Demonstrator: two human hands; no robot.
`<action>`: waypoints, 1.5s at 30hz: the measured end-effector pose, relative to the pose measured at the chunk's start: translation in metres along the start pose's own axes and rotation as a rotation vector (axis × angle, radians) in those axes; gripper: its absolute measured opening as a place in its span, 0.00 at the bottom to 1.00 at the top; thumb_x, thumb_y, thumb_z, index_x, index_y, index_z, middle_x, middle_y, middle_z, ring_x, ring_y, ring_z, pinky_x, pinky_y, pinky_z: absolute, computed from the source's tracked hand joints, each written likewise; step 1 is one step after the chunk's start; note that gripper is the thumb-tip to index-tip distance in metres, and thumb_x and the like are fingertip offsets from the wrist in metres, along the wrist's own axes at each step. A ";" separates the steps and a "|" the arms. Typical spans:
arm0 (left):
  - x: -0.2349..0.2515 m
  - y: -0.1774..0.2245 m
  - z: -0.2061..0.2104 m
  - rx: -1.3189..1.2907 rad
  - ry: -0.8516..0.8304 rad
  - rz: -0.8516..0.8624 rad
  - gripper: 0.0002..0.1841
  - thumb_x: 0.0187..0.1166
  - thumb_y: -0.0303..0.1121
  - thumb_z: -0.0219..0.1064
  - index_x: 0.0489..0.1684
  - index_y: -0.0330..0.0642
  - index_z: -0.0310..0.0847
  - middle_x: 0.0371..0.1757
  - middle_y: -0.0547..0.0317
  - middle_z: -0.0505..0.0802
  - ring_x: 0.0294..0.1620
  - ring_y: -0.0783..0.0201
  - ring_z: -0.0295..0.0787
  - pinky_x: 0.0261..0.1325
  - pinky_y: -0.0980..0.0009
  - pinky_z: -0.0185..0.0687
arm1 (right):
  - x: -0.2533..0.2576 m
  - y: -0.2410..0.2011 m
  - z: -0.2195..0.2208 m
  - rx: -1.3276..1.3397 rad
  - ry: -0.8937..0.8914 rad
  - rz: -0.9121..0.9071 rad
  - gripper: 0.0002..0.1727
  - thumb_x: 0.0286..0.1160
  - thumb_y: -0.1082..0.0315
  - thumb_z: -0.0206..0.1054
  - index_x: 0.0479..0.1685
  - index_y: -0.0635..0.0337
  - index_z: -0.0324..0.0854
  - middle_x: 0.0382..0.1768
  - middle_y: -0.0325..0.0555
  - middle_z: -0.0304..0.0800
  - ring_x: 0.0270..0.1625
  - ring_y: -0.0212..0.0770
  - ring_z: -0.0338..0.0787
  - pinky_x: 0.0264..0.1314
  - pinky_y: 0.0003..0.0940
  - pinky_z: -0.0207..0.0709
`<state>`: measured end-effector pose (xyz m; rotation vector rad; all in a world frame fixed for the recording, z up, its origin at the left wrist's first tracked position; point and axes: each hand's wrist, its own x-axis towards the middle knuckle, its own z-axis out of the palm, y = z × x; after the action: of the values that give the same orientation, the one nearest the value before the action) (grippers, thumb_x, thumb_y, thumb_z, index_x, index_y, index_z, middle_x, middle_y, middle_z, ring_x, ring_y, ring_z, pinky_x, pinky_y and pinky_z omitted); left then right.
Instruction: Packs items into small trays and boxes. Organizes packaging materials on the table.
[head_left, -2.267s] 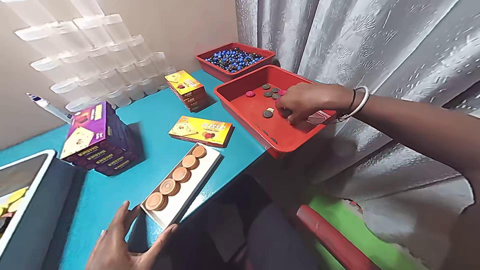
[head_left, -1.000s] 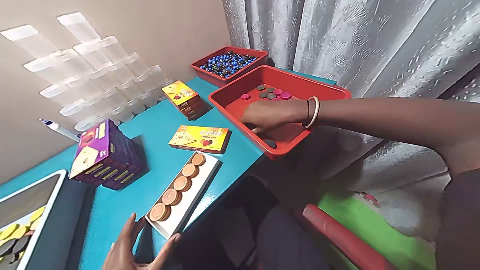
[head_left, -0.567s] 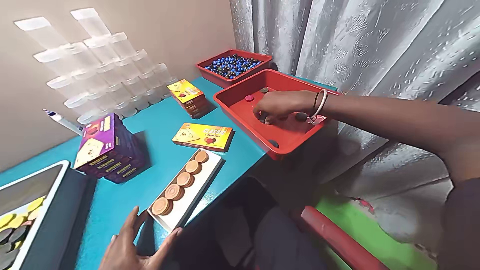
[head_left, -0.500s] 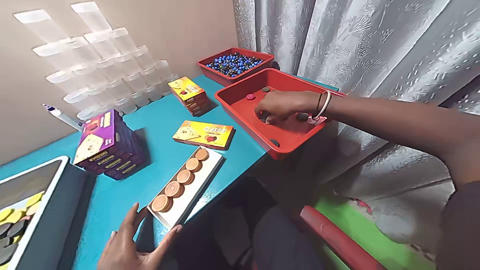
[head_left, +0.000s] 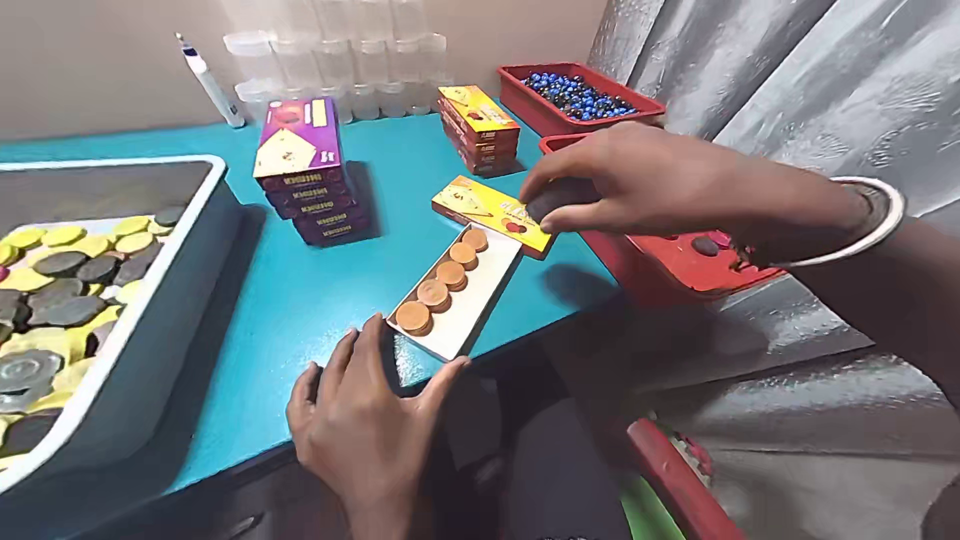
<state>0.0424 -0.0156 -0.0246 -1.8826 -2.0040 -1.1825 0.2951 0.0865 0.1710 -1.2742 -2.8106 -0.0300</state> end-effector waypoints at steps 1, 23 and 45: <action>-0.004 0.007 0.004 -0.016 0.037 -0.038 0.52 0.56 0.81 0.62 0.62 0.38 0.90 0.58 0.48 0.96 0.66 0.41 0.90 0.79 0.31 0.56 | 0.010 -0.019 0.008 0.050 -0.024 -0.075 0.14 0.76 0.56 0.72 0.56 0.49 0.89 0.44 0.36 0.94 0.45 0.32 0.91 0.49 0.37 0.83; -0.014 0.018 0.016 -0.168 0.156 -0.120 0.42 0.57 0.71 0.74 0.63 0.46 0.90 0.60 0.58 0.95 0.68 0.48 0.85 0.80 0.32 0.44 | 0.042 -0.093 0.063 0.018 -0.357 -0.106 0.14 0.74 0.56 0.75 0.54 0.50 0.89 0.34 0.33 0.92 0.35 0.30 0.90 0.39 0.34 0.84; -0.013 0.017 0.014 -0.163 0.127 -0.129 0.45 0.57 0.74 0.71 0.66 0.47 0.88 0.61 0.60 0.95 0.67 0.50 0.86 0.81 0.34 0.47 | 0.053 -0.068 0.052 0.005 -0.415 0.016 0.15 0.74 0.58 0.77 0.55 0.51 0.87 0.37 0.35 0.92 0.39 0.30 0.89 0.44 0.33 0.82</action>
<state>0.0661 -0.0184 -0.0343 -1.7187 -2.0427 -1.5009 0.2070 0.0842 0.1228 -1.4480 -3.1320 0.2737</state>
